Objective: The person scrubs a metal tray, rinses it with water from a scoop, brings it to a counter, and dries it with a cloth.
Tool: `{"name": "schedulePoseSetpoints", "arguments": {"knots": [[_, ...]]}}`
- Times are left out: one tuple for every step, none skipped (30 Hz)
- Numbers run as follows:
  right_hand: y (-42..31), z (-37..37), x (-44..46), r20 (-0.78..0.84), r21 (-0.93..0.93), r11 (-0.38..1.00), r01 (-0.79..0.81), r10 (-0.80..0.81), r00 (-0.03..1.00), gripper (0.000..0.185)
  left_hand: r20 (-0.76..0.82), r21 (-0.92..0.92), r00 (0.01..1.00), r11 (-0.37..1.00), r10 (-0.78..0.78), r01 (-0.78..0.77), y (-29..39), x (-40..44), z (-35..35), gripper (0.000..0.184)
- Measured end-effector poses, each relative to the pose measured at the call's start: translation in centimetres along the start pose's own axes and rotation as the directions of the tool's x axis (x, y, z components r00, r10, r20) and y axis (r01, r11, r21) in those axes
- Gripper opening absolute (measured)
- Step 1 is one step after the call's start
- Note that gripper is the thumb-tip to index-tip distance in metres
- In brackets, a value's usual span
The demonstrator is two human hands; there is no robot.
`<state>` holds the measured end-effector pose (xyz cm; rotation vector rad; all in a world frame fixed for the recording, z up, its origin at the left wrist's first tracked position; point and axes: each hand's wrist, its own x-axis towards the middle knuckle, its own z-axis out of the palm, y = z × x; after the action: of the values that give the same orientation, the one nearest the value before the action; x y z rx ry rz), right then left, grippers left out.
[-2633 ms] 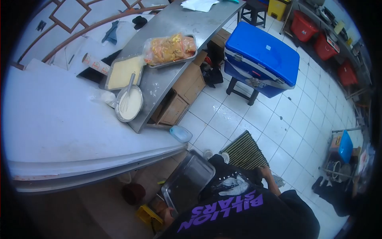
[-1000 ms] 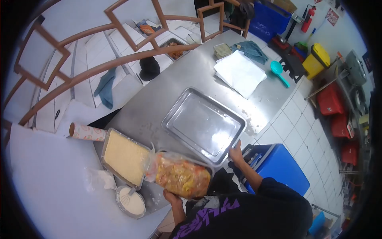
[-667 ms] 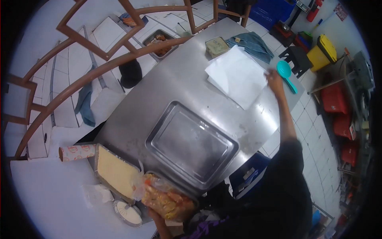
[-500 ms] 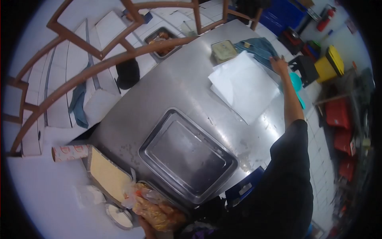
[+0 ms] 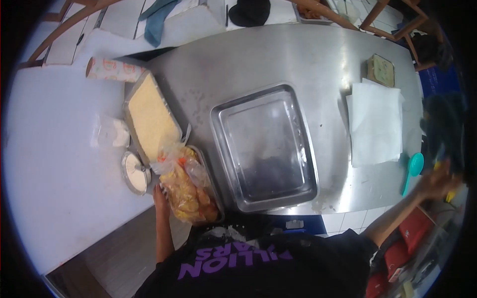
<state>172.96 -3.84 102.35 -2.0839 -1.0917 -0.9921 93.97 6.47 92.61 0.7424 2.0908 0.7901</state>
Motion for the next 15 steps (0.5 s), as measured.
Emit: {"name": "schedulePoseSetpoints", "arguments": {"knots": [[-1.9,-2.0,-0.4,-0.009,0.087,0.992,-0.087,0.088,0.996,0.049,-0.033,0.053,0.979,0.978,0.201,-0.199,-0.4,0.7,-0.5,0.048],[-3.7,-3.4,-1.0,-0.007,0.152,0.978,-0.144,0.146,0.989,0.048,-0.111,0.117,0.93,0.934,0.35,-0.338,1.9,-0.5,1.0,0.046],[-5.8,-4.8,-1.5,-0.003,0.204,0.962,-0.181,0.186,0.983,0.048,-0.174,0.19,0.851,0.865,0.495,-0.464,5.4,-2.8,3.8,0.044],[-7.8,-5.6,-2.1,0.009,0.247,0.946,-0.211,0.215,0.977,0.048,-0.142,0.256,0.772,0.777,0.619,-0.576,8.2,-5.1,6.2,0.04],[-9.9,-6.4,-2.7,0.023,0.286,0.929,-0.235,0.239,0.971,0.048,-0.098,0.316,0.678,0.669,0.729,-0.673,10.6,-7.3,8.4,0.037],[-12.2,-6.9,-3.2,0.04,0.324,0.911,-0.254,0.256,0.966,0.048,0.028,0.318,0.643,0.603,0.766,-0.732,12.6,-9.1,10.3,0.034],[-14.6,-6.9,-3.7,0.063,0.359,0.892,-0.274,0.27,0.961,0.049,0.153,0.305,0.596,0.535,0.789,-0.787,13.9,-10.1,12.0,0.032],[-17.0,-6.7,-4.1,0.088,0.393,0.873,-0.289,0.277,0.957,0.049,0.25,0.235,0.529,0.479,0.811,-0.846,14.4,-9.8,13.8,0.03],[-19.5,-6.2,-4.5,0.116,0.426,0.853,-0.302,0.279,0.953,0.049,0.339,0.153,0.448,0.422,0.827,-0.894,15.0,-9.2,15.5,0.029],[-22.0,-5.0,-4.7,0.155,0.458,0.834,-0.309,0.268,0.951,0.05,0.394,0.113,0.413,0.403,0.821,-0.908,15.4,-7.8,17.3,0.029],[-24.5,-3.3,-4.8,0.208,0.491,0.812,-0.315,0.242,0.948,0.05,0.445,0.072,0.373,0.383,0.814,-0.921,15.8,-6.2,19.3,0.03],[-26.9,-1.5,-4.8,0.284,0.52,0.79,-0.325,0.198,0.938,0.051,0.476,0.06,0.394,0.418,0.786,-0.906,16.7,-5.0,21.3,0.031],[-28.9,0.1,-4.8,0.453,0.636,0.651,-0.415,0.12,0.883,0.052,0.511,0.052,0.415,0.455,0.753,-0.889,17.4,-3.9,23.1,0.031],[-30.1,1.4,-5.0,0.52,0.468,0.843,-0.266,-0.019,0.854,0.053,0.538,0.04,0.369,0.414,0.758,-0.909,17.9,-2.4,24.8,0.032],[-30.6,3.4,-7.6,0.533,0.386,0.9,-0.205,-0.036,0.845,0.052,0.562,0.024,0.315,0.366,0.765,-0.93,18.3,-0.9,26.6,0.033]]}}
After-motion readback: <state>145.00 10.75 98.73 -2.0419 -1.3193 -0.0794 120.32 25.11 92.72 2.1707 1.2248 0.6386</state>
